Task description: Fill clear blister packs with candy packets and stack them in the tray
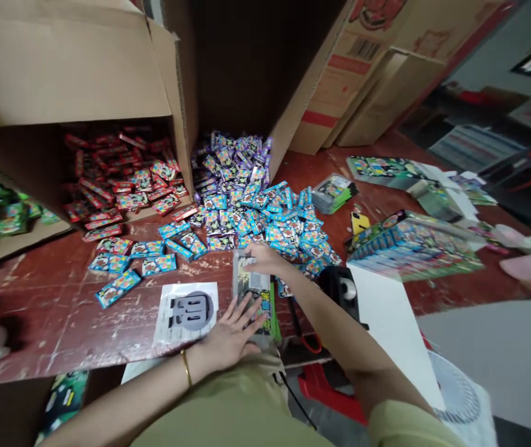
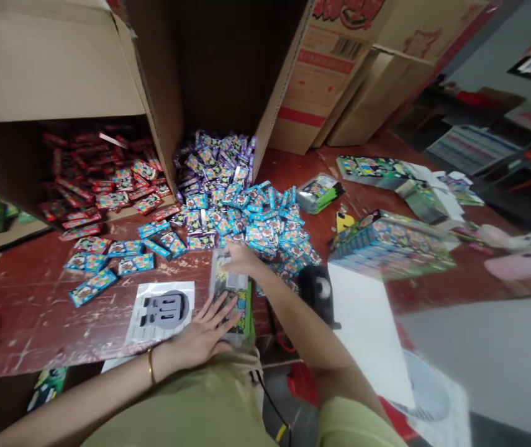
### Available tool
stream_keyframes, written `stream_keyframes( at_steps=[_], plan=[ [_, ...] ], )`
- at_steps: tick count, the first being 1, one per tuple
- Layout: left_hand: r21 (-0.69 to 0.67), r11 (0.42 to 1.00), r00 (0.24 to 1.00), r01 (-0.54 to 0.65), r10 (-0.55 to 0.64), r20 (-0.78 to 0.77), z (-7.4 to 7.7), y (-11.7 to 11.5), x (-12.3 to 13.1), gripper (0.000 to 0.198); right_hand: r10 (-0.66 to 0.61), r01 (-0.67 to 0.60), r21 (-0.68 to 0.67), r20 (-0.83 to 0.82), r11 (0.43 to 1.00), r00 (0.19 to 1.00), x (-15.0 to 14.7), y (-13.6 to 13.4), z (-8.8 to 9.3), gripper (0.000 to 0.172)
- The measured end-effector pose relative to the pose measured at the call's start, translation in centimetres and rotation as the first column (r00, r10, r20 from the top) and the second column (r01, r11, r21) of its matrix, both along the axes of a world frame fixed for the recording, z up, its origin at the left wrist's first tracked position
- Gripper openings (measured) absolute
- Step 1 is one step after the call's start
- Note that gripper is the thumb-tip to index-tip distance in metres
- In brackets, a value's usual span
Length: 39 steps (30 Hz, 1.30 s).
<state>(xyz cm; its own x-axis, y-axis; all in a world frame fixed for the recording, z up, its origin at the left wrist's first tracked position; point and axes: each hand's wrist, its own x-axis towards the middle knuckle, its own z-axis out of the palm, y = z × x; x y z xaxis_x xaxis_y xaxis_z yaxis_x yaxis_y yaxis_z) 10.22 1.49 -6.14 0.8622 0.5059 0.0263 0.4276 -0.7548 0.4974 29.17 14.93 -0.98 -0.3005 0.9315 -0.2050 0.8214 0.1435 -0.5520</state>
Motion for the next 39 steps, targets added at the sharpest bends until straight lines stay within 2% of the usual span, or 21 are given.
stream_keyframes(
  at_steps=[2,4,6,8,10,12,13,15,17,19,20,21,23,25,28,30,32,34,35,37,39],
  plan=[
    [0.012,1.000,1.000,-0.025,0.025,0.010,-1.0,-0.3,-0.2,0.082,0.061,-0.059,-0.068,0.018,0.996,0.998,0.1,1.1,0.5,0.023],
    [0.003,0.997,0.997,-0.071,0.071,0.026,-1.0,-0.3,-0.3,0.096,0.144,-0.142,-0.137,0.006,0.980,0.990,0.7,1.6,1.7,0.028],
    [-0.012,0.989,0.987,-0.149,0.149,0.063,0.1,-0.1,-0.1,0.110,0.199,-0.198,-0.168,-0.012,0.966,0.980,1.3,1.2,3.5,0.033],
    [-0.007,0.961,0.950,-0.275,0.273,0.149,2.1,0.3,0.2,0.112,0.186,-0.194,-0.121,-0.069,0.974,0.980,1.1,-0.2,5.4,0.036],
    [0.019,0.903,0.873,-0.428,0.408,0.267,4.6,1.1,0.4,0.097,0.110,-0.118,-0.028,-0.204,0.993,0.973,0.2,-2.4,7.3,0.038],
    [0.034,0.848,0.804,-0.528,0.488,0.339,7.0,1.9,0.3,0.080,0.023,-0.008,0.042,-0.365,0.999,0.931,-1.2,-4.9,8.9,0.035],
    [0.023,0.833,0.784,-0.552,0.510,0.354,8.0,2.4,0.0,0.070,0.011,0.020,0.070,-0.415,0.997,0.910,-1.9,-6.1,9.4,0.033],
    [-0.036,0.844,0.780,-0.534,0.509,0.363,9.7,3.1,-0.8,0.047,0.026,0.053,0.164,-0.446,0.985,0.895,-3.1,-8.0,10.2,0.029],
    [-0.108,0.869,0.803,-0.482,0.488,0.342,10.9,3.6,-1.8,0.031,0.006,0.157,0.370,-0.403,0.916,0.915,-4.0,-9.1,10.6,0.024],
    [-0.127,0.890,0.839,-0.438,0.456,0.298,11.9,4.0,-2.6,0.028,-0.053,0.238,0.597,-0.311,0.766,0.949,-4.5,-9.5,10.9,0.020],
    [-0.110,0.901,0.860,-0.419,0.433,0.271,12.3,4.1,-3.0,0.028,-0.046,0.204,0.670,-0.246,0.714,0.968,-4.6,-9.5,11.1,0.022],
    [-0.084,0.913,0.880,-0.400,0.408,0.245,12.7,4.1,-3.4,0.029,0.004,0.121,0.703,-0.174,0.700,0.985,-4.6,-9.4,11.3,0.020],
    [-0.057,0.928,0.906,-0.367,0.371,0.205,13.7,4.1,-4.2,0.032,0.189,-0.101,0.666,-0.062,0.739,0.980,-4.2,-9.2,11.5,0.011],
    [-0.095,0.927,0.911,-0.362,0.374,0.176,14.5,3.8,-5.5,0.036,0.296,-0.209,0.623,-0.039,0.754,0.954,-3.2,-8.8,11.6,0.019],
    [-0.200,0.909,0.910,-0.366,0.395,0.129,15.1,3.1,-8.0,0.036,0.233,-0.150,0.645,-0.043,0.749,0.972,-1.5,-8.1,11.6,0.018],
    [-0.219,0.891,0.904,-0.397,0.421,0.071,14.9,2.7,-9.3,0.035,0.225,-0.137,0.654,-0.052,0.744,0.973,-1.3,-7.6,11.6,0.018],
    [-0.218,0.878,0.895,-0.427,0.444,0.035,14.4,2.6,-9.7,0.030,0.304,-0.203,0.631,-0.055,0.749,0.951,-2.3,-7.5,11.8,0.017],
    [-0.254,0.875,0.895,-0.412,0.441,0.068,13.9,2.8,-9.1,0.027,0.391,-0.276,0.594,-0.072,0.756,0.918,-4.2,-7.7,11.9,0.020],
    [-0.284,0.866,0.881,-0.411,0.458,0.119,13.6,3.0,-8.7,0.028,0.370,-0.241,0.590,-0.106,0.771,0.923,-5.2,-7.9,11.9,0.018],
    [-0.337,0.810,0.793,-0.480,0.564,0.228,13.1,3.4,-8.0,0.032,0.170,0.007,0.591,-0.244,0.807,0.955,-6.7,-8.4,11.5,0.006],
    [-0.363,0.715,0.652,-0.597,0.696,0.300,12.7,3.8,-7.8,0.037,-0.058,0.284,0.494,-0.424,0.822,0.904,-7.1,-8.9,10.6,0.033]
  ],
)
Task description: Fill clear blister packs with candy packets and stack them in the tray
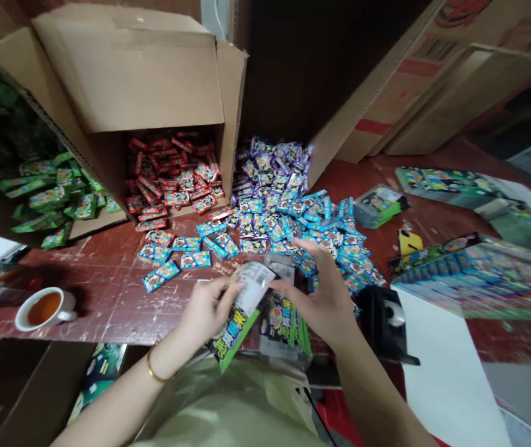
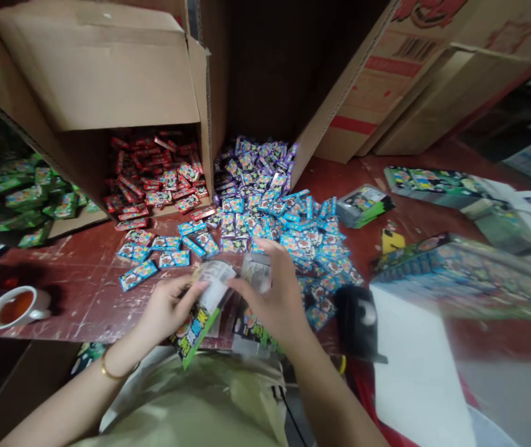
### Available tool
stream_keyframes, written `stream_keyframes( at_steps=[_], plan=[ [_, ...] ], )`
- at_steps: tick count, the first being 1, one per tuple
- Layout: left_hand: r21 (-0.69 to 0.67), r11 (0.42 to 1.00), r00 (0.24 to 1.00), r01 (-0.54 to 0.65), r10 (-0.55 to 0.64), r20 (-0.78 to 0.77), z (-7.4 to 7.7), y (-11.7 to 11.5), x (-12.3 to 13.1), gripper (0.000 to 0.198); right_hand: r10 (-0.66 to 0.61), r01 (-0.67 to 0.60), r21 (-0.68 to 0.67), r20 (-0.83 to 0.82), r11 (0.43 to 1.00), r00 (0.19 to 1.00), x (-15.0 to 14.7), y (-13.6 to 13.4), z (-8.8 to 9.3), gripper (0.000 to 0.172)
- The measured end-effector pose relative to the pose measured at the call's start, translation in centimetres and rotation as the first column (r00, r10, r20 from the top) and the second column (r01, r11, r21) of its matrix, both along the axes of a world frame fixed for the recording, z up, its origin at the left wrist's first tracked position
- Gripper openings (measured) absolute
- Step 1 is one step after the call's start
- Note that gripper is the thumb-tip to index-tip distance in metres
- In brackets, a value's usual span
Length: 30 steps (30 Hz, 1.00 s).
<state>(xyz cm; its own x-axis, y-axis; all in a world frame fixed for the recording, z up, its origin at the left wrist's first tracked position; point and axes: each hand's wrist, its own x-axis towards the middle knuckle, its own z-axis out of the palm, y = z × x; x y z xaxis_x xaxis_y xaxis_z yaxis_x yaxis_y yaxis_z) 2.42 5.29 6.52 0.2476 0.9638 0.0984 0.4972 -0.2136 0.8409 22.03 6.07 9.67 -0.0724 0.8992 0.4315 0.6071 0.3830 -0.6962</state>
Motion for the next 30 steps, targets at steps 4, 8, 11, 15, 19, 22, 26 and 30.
stream_keyframes(
  at_steps=[4,8,11,15,19,22,26,30],
  plan=[
    [0.021,0.992,0.991,-0.122,0.120,0.065,-0.7,0.2,0.0,0.041,0.031,-0.219,-0.411,-0.418,0.885,0.908,0.5,-0.1,-2.7,0.027],
    [-0.109,0.990,0.971,-0.085,0.107,0.212,-1.1,0.5,1.2,0.033,-0.141,-0.196,-0.487,-0.573,0.851,0.807,0.5,0.8,-3.8,0.021],
    [-0.307,0.949,0.907,-0.071,0.189,0.377,-1.2,1.2,2.2,0.035,-0.155,-0.115,-0.445,-0.526,0.888,0.836,-0.3,1.0,-3.7,0.020],
    [-0.412,0.894,0.835,-0.174,0.356,0.420,-1.1,3.0,1.7,0.039,-0.114,-0.188,-0.481,-0.531,0.856,0.840,-2.0,-1.0,-5.3,0.024],
    [-0.410,0.883,0.807,-0.227,0.406,0.429,-1.0,4.2,0.4,0.041,-0.041,-0.373,-0.594,-0.567,0.713,0.823,-3.2,-3.9,-7.9,0.027],
    [-0.354,0.909,0.852,-0.220,0.356,0.384,-1.3,3.9,1.1,0.039,-0.018,-0.304,-0.517,-0.528,0.800,0.849,-3.7,-4.3,-8.1,0.022],
    [-0.162,0.917,0.874,-0.363,0.396,0.281,-1.8,2.6,3.0,0.035,-0.103,-0.064,-0.416,-0.366,0.907,0.925,-4.8,-3.3,-7.2,0.039],
    [-0.217,0.877,0.859,-0.428,0.470,0.203,-2.2,2.1,2.6,0.044,-0.019,-0.228,-0.513,-0.432,0.828,0.901,-4.5,-2.1,-7.3,0.045]
  ],
)
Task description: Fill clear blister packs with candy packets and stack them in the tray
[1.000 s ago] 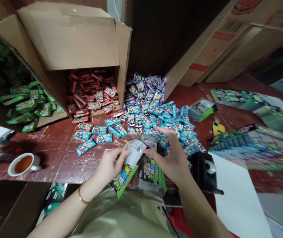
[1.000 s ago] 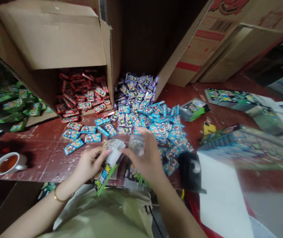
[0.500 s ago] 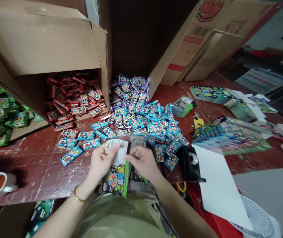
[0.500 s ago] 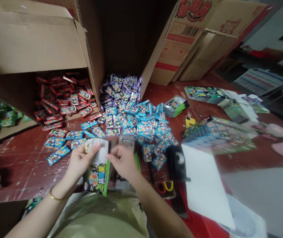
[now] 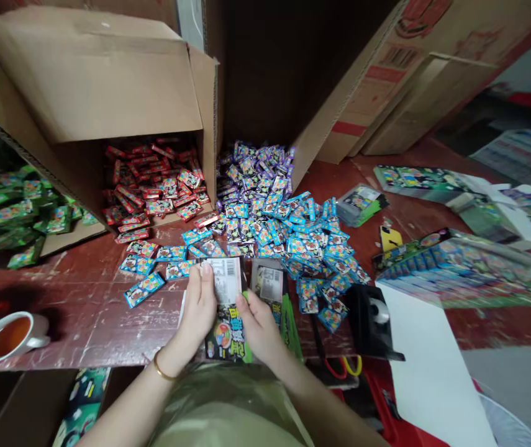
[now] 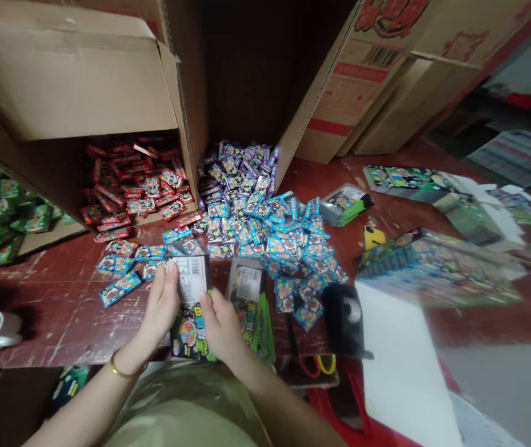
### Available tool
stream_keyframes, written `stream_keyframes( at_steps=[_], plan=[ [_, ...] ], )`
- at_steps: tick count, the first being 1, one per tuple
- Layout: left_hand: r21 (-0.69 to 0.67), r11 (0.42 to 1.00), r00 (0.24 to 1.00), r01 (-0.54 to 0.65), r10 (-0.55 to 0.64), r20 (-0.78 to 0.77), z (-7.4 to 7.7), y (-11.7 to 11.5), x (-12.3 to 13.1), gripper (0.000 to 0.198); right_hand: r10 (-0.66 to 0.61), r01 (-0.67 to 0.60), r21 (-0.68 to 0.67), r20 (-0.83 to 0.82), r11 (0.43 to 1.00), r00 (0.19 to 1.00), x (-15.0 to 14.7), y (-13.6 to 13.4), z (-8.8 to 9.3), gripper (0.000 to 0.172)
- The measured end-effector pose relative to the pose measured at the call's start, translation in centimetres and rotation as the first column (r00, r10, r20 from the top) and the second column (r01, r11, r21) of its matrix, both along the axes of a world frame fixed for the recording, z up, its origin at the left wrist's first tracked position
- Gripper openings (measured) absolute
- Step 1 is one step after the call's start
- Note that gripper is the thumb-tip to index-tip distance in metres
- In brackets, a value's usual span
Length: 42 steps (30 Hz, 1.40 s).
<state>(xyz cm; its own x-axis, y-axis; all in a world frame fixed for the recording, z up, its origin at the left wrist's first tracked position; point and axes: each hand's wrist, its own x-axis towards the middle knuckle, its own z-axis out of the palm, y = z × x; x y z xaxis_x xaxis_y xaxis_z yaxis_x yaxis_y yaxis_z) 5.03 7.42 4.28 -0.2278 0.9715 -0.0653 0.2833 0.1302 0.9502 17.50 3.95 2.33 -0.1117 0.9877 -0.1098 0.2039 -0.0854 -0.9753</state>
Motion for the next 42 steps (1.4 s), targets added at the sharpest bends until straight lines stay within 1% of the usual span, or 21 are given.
stream_keyframes(
  at_steps=[2,3,4,5,6,7,9,11,14,17,21,23,25,26,28,29,30,32,34,38,42],
  plan=[
    [-0.086,0.996,1.000,-0.023,0.024,0.002,-0.4,-0.1,-1.1,0.050,0.104,-0.105,-0.040,-0.032,0.994,0.994,1.4,1.8,-0.5,0.050],
    [-0.121,0.992,0.999,-0.037,0.037,-0.005,-0.7,-0.2,-1.8,0.052,0.122,-0.121,-0.026,0.030,0.992,0.992,2.3,3.3,-0.7,0.050],
    [-0.144,0.989,0.999,-0.036,0.035,-0.011,-1.0,-0.3,-2.4,0.053,0.098,-0.100,0.013,0.133,0.995,0.986,3.3,5.0,-1.0,0.050],
    [-0.157,0.987,1.000,-0.018,0.018,-0.006,-1.3,-0.5,-3.0,0.053,0.015,-0.045,0.090,0.310,0.995,0.951,4.3,7.0,-1.2,0.050],
    [-0.161,0.987,1.000,0.021,-0.019,0.016,-1.6,-0.8,-3.6,0.052,-0.111,0.012,0.184,0.540,0.983,0.834,5.2,9.0,-1.4,0.047],
    [-0.158,0.984,0.996,0.079,-0.072,0.054,-1.8,-1.0,-4.1,0.051,-0.170,0.041,0.217,0.618,0.975,0.767,6.0,11.0,-1.6,0.041],
    [-0.145,0.972,0.976,0.184,-0.163,0.146,-2.0,-1.5,-5.0,0.049,-0.197,0.040,0.229,0.721,0.973,0.665,7.0,14.4,-1.8,0.038],
    [-0.146,0.966,0.960,0.213,-0.179,0.215,-2.2,-1.8,-5.7,0.049,-0.163,0.009,0.198,0.781,0.980,0.603,7.2,16.5,-1.8,0.047],
    [-0.135,0.970,0.953,0.201,-0.162,0.256,-2.6,-2.0,-6.3,0.047,-0.120,-0.021,0.149,0.861,0.989,0.494,6.8,18.0,-1.7,0.055],
    [-0.128,0.973,0.944,0.190,-0.145,0.296,-3.2,-1.9,-6.5,0.046,-0.057,-0.012,0.069,0.905,0.998,0.423,6.9,18.9,-1.3,0.059],
    [-0.153,0.978,0.922,0.138,-0.071,0.380,-4.0,-1.7,-6.5,0.046,0.002,-0.003,-0.001,0.922,1.000,0.387,7.6,20.2,-1.5,0.065],
    [-0.160,0.978,0.902,0.134,-0.053,0.428,-4.4,-1.6,-6.4,0.047,0.020,-0.025,-0.012,0.925,1.000,0.379,7.8,20.3,-1.9,0.061],
    [-0.159,0.977,0.891,0.141,-0.055,0.451,-4.5,-1.6,-6.5,0.047,-0.016,-0.046,0.038,0.907,0.998,0.421,7.7,20.0,-2.1,0.053],
    [-0.156,0.977,0.892,0.144,-0.059,0.449,-4.5,-1.6,-6.5,0.047,-0.067,-0.045,0.104,0.860,0.994,0.506,7.5,19.5,-2.0,0.049],
    [-0.142,0.980,0.909,0.137,-0.067,0.411,-4.3,-1.6,-6.4,0.045,-0.136,-0.016,0.238,0.610,0.971,0.781,6.6,18.3,-1.3,0.048],
    [-0.134,0.981,0.920,0.137,-0.076,0.384,-4.0,-1.7,-6.4,0.044,-0.116,0.000,0.274,0.404,0.962,0.907,6.0,17.4,-0.6,0.049],
    [-0.124,0.982,0.930,0.140,-0.088,0.357,-3.7,-1.8,-6.2,0.043,-0.055,0.001,0.280,0.185,0.960,0.981,5.2,16.5,0.2,0.050],
    [-0.105,0.982,0.942,0.157,-0.116,0.316,-3.0,-2.1,-5.9,0.042,0.092,-0.057,0.244,-0.138,0.968,0.986,3.5,14.7,1.8,0.049],
    [-0.093,0.978,0.943,0.189,-0.154,0.296,-2.5,-2.3,-5.5,0.042,0.147,-0.085,0.221,-0.284,0.972,0.947,2.0,13.2,3.1,0.044],
    [-0.060,0.972,0.951,0.227,-0.207,0.230,-1.8,-2.6,-4.9,0.041,0.147,-0.092,0.201,-0.276,0.975,0.950,0.9,11.9,4.4,0.039],
    [-0.053,0.979,0.961,0.195,-0.180,0.209,-1.8,-2.6,-4.9,0.041,0.203,-0.176,0.154,-0.179,0.972,0.963,1.2,12.1,4.5,0.040]
  ],
)
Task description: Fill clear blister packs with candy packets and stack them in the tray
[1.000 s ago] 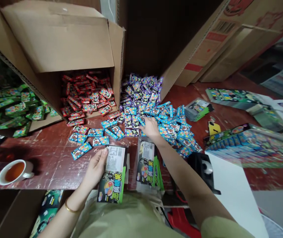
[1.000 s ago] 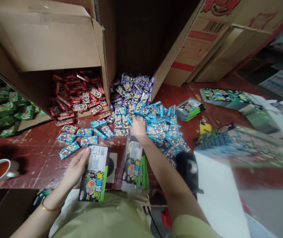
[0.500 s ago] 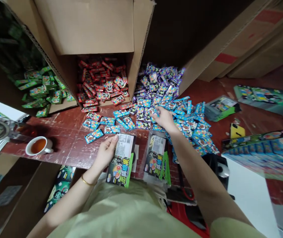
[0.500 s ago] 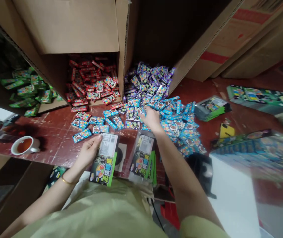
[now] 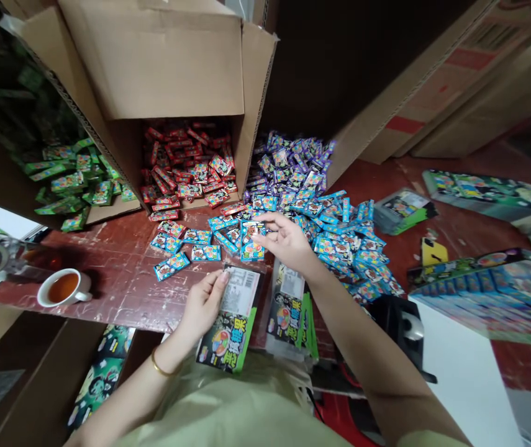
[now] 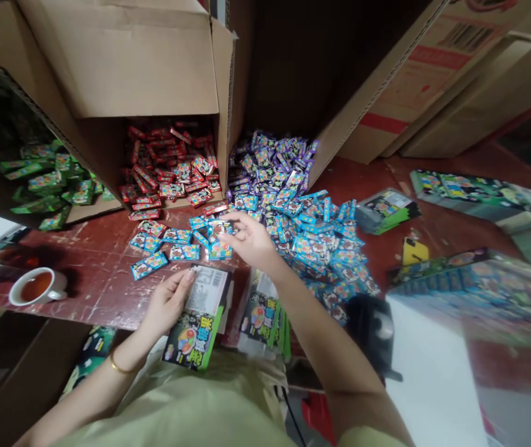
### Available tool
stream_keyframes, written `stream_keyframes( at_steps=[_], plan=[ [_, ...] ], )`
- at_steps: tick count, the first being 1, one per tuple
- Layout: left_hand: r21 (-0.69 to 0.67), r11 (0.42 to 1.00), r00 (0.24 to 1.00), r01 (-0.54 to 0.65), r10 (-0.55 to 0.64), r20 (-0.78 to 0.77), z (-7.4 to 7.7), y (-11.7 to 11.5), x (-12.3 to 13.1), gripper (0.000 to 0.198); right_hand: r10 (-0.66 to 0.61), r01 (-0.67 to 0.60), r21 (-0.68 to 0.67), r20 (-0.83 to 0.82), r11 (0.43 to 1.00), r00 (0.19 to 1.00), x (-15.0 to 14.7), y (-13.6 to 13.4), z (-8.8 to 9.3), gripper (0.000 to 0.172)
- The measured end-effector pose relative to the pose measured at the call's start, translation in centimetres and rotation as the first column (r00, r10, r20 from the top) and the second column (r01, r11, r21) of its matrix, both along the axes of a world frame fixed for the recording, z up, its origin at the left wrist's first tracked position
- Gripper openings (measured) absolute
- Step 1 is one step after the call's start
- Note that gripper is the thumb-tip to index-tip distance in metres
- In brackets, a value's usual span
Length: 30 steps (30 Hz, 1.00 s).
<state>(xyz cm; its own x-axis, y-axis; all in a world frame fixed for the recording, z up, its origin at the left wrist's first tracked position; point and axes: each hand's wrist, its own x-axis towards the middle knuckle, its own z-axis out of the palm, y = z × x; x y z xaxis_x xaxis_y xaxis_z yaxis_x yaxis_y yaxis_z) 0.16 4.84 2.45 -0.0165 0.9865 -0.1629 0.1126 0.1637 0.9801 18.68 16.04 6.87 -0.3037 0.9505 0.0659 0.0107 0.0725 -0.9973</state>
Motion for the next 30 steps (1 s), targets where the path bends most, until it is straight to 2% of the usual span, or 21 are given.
stream_keyframes(
  at_steps=[3,5,7,9,11,14,19,20,22,25,28,30],
  plan=[
    [-0.002,0.999,0.999,-0.041,0.041,0.005,0.0,0.2,0.0,0.041,-0.062,0.061,-0.012,-0.068,0.998,0.996,0.1,0.3,0.2,0.046],
    [-0.004,0.999,0.999,-0.043,0.043,0.008,0.0,0.4,0.0,0.040,-0.061,0.050,-0.099,-0.110,0.994,0.992,-0.1,0.2,0.5,0.048],
    [-0.006,0.999,0.999,-0.044,0.044,0.014,0.0,0.5,0.2,0.041,-0.006,-0.020,-0.213,-0.121,0.977,0.993,-0.5,-0.1,0.8,0.041],
    [0.001,0.999,0.999,-0.052,0.052,0.004,-0.1,0.6,0.4,0.042,0.006,-0.043,-0.259,-0.142,0.965,0.990,-1.0,-0.3,1.1,0.031],
    [0.014,0.998,0.998,-0.063,0.063,-0.009,-0.1,0.6,0.6,0.042,-0.042,-0.001,-0.230,-0.181,0.973,0.983,-1.5,-0.3,1.1,0.027],
    [0.022,0.998,0.998,-0.063,0.063,-0.004,0.0,0.6,0.7,0.041,-0.037,0.002,-0.144,-0.238,0.990,0.971,-2.4,0.0,0.4,0.031],
    [-0.009,0.999,0.999,-0.040,0.041,0.036,0.2,0.3,0.3,0.042,-0.019,0.027,0.049,-0.167,0.998,0.986,-2.1,-0.1,-1.7,0.041],
    [-0.013,0.999,0.998,-0.043,0.044,0.034,0.2,0.2,0.2,0.043,0.007,0.001,0.062,-0.132,0.998,0.991,-1.7,-0.3,-1.9,0.045],
    [-0.010,0.999,0.999,-0.046,0.046,0.020,0.1,0.1,0.0,0.043,0.134,-0.133,0.040,-0.024,0.990,0.991,-0.5,-0.7,-2.2,0.051],
    [0.005,1.000,1.000,-0.004,0.004,0.011,-0.1,-0.1,0.3,0.042,0.335,-0.335,-0.021,0.153,0.942,0.930,0.9,-1.1,-1.9,0.040],
    [0.007,0.999,0.998,0.052,-0.052,0.045,-0.2,-0.1,0.9,0.041,0.391,-0.421,0.079,0.248,0.904,0.886,1.1,-1.1,-1.1,0.026],
    [0.002,0.998,0.995,0.063,-0.063,0.081,-0.1,0.0,1.0,0.040,0.379,-0.432,0.166,0.274,0.887,0.884,0.8,-1.1,-0.7,0.020]
  ],
)
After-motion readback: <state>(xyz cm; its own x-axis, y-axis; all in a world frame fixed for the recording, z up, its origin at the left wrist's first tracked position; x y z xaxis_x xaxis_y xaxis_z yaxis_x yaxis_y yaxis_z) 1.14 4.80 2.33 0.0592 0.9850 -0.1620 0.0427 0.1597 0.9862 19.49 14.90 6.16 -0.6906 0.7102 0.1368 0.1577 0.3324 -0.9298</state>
